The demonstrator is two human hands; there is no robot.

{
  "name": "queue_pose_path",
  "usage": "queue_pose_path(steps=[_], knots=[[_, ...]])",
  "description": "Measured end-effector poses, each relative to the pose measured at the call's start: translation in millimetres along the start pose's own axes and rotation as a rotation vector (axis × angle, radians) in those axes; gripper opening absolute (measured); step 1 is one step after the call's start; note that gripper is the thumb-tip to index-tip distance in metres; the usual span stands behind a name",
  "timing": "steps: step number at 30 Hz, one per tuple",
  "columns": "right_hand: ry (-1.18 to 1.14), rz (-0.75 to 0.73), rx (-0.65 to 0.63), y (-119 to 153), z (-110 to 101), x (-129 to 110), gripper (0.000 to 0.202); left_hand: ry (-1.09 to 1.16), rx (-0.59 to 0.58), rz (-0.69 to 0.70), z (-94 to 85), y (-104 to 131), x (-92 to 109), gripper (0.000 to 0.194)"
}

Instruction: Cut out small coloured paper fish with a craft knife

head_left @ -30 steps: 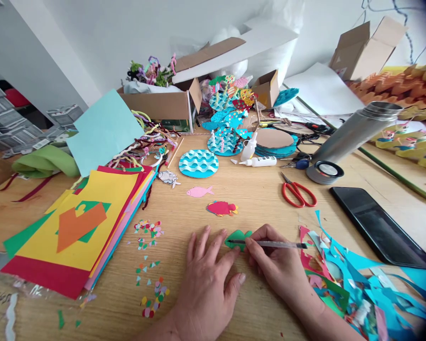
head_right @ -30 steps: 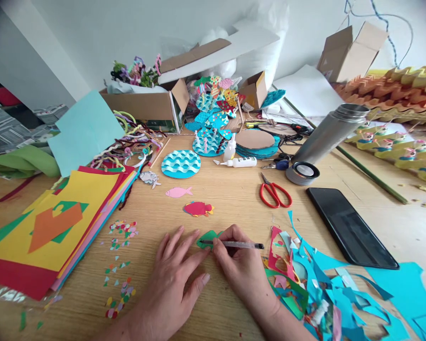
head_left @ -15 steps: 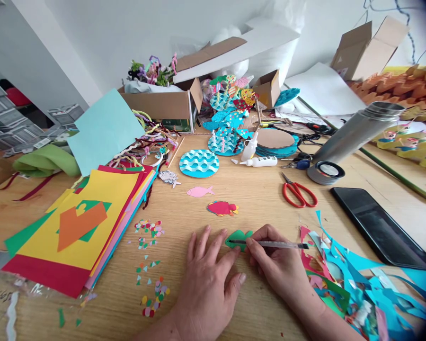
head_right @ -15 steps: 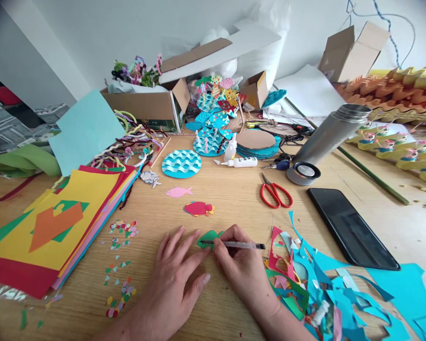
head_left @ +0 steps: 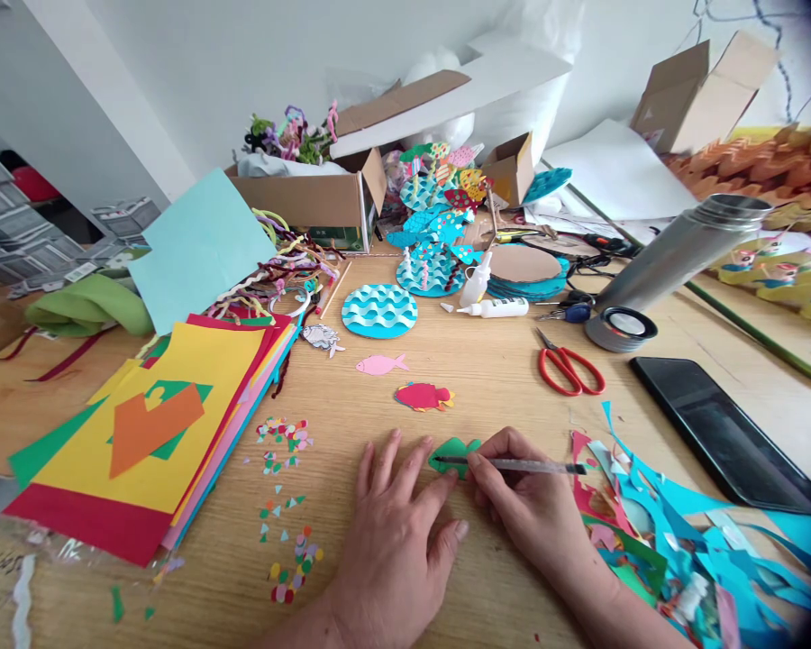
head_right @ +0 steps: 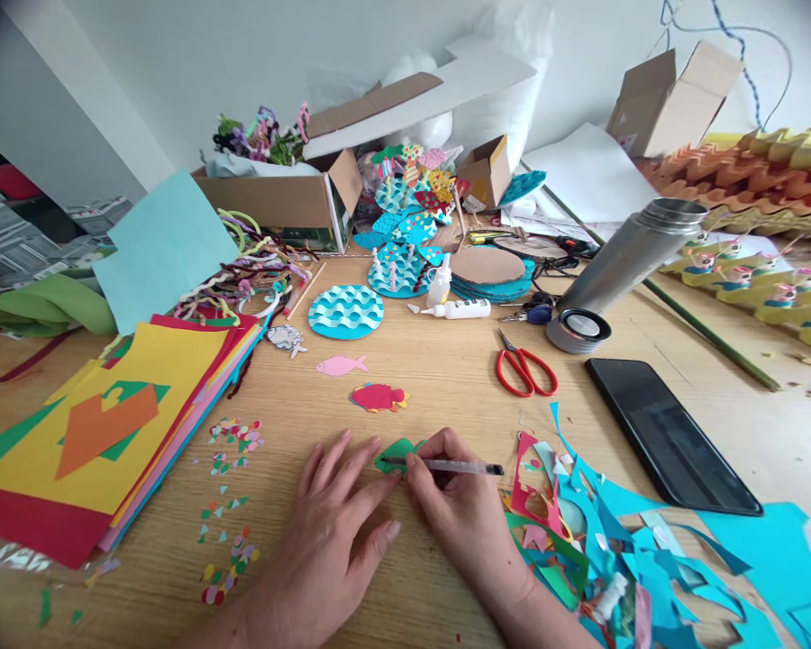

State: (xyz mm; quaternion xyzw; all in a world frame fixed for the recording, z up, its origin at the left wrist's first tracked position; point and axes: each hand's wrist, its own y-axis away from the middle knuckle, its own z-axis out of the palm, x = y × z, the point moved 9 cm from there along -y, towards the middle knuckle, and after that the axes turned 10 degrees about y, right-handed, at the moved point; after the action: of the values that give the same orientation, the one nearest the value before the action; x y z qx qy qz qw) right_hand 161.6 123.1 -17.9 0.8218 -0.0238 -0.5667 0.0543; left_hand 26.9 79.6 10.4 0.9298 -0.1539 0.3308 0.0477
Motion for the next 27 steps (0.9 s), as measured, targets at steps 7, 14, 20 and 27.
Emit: queue_pose_path(steps=[7, 14, 20, 27], knots=[[-0.01, 0.009, 0.001, 0.6, 0.7, 0.5, 0.038, -0.012, -0.01, 0.001, 0.0, -0.1, 0.4, 0.036], [-0.068, -0.083, 0.092, 4.2, -11.2, -7.1, 0.028, 0.0, -0.008, -0.006, 0.6, 0.5, -0.2, 0.037], [-0.018, -0.238, 0.253, 14.5, -25.0, -23.3, 0.017, -0.002, 0.004, 0.003, 1.8, 1.2, -2.0, 0.037], [-0.057, -0.255, 0.308, 14.8, -28.4, -15.9, 0.016, -0.043, 0.039, 0.045, 4.9, 4.4, -0.8, 0.038]])
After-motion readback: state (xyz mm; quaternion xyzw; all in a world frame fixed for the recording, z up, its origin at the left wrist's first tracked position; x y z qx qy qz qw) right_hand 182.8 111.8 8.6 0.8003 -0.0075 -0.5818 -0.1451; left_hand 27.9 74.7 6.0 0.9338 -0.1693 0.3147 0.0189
